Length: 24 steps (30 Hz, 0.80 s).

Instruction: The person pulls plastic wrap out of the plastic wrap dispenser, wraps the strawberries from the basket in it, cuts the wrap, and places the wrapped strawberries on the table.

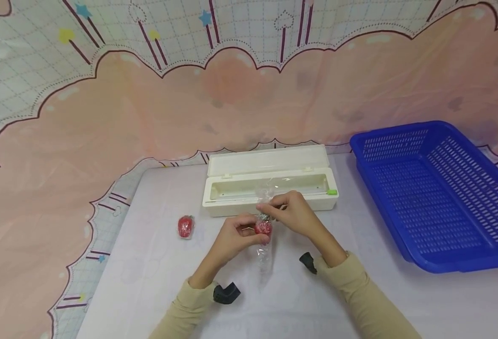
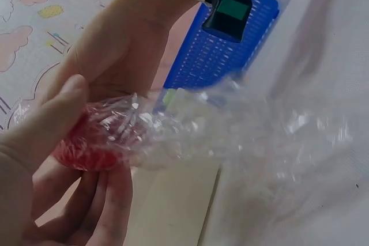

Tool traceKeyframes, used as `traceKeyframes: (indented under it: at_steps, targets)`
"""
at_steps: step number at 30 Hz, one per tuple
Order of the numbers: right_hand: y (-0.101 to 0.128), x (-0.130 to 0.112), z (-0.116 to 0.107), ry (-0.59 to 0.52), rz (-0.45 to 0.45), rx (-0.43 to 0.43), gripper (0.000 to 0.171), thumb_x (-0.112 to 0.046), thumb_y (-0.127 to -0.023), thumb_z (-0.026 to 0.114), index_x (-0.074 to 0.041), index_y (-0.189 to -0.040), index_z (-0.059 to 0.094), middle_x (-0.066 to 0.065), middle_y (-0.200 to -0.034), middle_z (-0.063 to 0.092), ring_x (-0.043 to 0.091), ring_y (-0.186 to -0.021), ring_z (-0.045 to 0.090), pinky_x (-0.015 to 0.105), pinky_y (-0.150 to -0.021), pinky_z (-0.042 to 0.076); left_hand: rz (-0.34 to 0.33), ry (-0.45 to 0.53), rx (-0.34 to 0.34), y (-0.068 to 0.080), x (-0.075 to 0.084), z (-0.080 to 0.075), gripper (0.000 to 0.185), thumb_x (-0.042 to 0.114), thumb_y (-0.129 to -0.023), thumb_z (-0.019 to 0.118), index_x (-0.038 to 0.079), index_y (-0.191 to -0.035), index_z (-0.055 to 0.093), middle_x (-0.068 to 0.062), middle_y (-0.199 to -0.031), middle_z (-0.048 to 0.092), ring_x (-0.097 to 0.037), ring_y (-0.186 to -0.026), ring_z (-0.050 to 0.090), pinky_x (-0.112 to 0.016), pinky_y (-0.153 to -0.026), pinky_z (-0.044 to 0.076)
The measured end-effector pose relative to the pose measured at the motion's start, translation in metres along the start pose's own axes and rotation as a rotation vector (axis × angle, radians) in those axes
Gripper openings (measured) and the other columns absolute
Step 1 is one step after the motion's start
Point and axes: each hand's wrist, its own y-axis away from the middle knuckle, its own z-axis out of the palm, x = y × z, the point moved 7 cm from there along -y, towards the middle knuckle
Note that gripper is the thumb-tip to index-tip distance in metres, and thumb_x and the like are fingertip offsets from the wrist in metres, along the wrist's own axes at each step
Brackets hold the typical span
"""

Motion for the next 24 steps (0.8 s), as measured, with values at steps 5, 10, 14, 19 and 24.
traceKeyframes:
  at_steps: [5, 10, 14, 19, 24]
  targets:
    - [-0.001, 0.006, 0.001, -0.047, 0.081, -0.013, 0.037, -0.026, -0.096, 0.067, -0.007, -0.064, 0.069, -0.001, -0.059, 0.058, 0.012, -0.060, 0.052, 0.029, -0.057, 0.049, 0.030, 0.003, 0.028, 0.003, 0.003, -0.001, 0.037, 0.000, -0.079, 0.081, -0.004, -0.114, 0.070, -0.019, -0.111, 0.068, -0.025, -0.097, 0.071, -0.030, -0.084, 0.059]
    - [0.000, 0.013, 0.001, -0.129, 0.190, -0.043, 0.036, -0.032, -0.096, 0.067, -0.004, -0.076, 0.077, 0.000, -0.067, 0.068, 0.016, -0.065, 0.062, 0.045, -0.069, 0.057, 0.087, -0.037, 0.062, 0.006, 0.006, -0.002, 0.040, 0.002, -0.078, 0.082, -0.002, -0.116, 0.070, -0.017, -0.115, 0.069, -0.024, -0.101, 0.071, -0.037, -0.090, 0.057]
    - [0.001, 0.017, 0.002, -0.142, 0.230, -0.056, 0.034, -0.034, -0.094, 0.068, -0.004, -0.086, 0.079, 0.000, -0.072, 0.070, 0.018, -0.066, 0.063, 0.048, -0.072, 0.058, 0.115, -0.071, 0.082, 0.007, 0.008, -0.003, 0.040, 0.003, -0.077, 0.083, -0.001, -0.114, 0.071, -0.016, -0.114, 0.071, -0.022, -0.101, 0.071, -0.038, -0.089, 0.057]
    - [0.002, 0.022, 0.003, -0.133, 0.275, -0.041, 0.034, -0.036, -0.093, 0.070, -0.004, -0.087, 0.077, 0.000, -0.071, 0.066, 0.018, -0.068, 0.060, 0.045, -0.072, 0.058, 0.165, -0.099, 0.106, 0.007, 0.012, -0.004, 0.037, 0.004, -0.076, 0.083, -0.001, -0.111, 0.073, -0.015, -0.112, 0.072, -0.023, -0.102, 0.071, -0.029, -0.089, 0.057]
    - [0.004, 0.024, 0.010, -0.141, 0.307, -0.089, 0.035, -0.035, -0.096, 0.065, -0.002, -0.092, 0.074, 0.002, -0.080, 0.067, 0.019, -0.071, 0.061, 0.037, -0.071, 0.058, 0.247, -0.155, 0.127, 0.009, 0.017, -0.006, 0.037, 0.004, -0.075, 0.084, -0.001, -0.109, 0.074, -0.013, -0.109, 0.072, -0.023, -0.104, 0.069, -0.028, -0.089, 0.057]
